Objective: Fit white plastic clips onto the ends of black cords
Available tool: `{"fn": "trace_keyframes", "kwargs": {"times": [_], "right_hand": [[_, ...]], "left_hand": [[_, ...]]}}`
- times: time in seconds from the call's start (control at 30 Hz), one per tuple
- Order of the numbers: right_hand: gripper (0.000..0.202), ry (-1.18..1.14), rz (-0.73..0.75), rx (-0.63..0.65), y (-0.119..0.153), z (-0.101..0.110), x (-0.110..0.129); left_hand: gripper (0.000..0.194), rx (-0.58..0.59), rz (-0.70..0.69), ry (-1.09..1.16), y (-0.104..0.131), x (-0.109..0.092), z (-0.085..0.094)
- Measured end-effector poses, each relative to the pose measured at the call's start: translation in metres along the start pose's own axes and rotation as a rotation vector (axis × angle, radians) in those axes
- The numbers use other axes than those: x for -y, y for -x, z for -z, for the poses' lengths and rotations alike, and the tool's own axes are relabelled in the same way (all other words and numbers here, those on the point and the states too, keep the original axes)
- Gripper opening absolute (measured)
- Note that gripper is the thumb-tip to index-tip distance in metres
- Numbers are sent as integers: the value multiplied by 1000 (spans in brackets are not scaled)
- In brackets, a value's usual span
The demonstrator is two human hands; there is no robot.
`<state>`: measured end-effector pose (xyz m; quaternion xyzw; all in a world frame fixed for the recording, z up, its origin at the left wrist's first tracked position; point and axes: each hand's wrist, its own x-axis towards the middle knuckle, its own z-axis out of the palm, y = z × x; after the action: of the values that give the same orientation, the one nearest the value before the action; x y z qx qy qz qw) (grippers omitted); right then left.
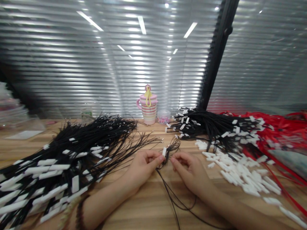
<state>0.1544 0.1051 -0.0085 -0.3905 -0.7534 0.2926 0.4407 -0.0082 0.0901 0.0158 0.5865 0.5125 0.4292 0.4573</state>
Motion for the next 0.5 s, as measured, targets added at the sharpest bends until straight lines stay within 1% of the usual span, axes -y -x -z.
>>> {"fn": "trace_keyframes", "kwargs": {"times": [0.13, 0.27, 0.5], "right_hand": [[22, -10, -49, 17, 1, 0, 2], [22, 18, -46, 13, 2, -1, 0], [20, 36, -40, 17, 3, -2, 0]], "left_hand": [[22, 24, -40, -11, 1, 1, -1], [24, 46, -72, -25, 1, 3, -2], [24, 63, -114, -193, 2, 7, -1]]}}
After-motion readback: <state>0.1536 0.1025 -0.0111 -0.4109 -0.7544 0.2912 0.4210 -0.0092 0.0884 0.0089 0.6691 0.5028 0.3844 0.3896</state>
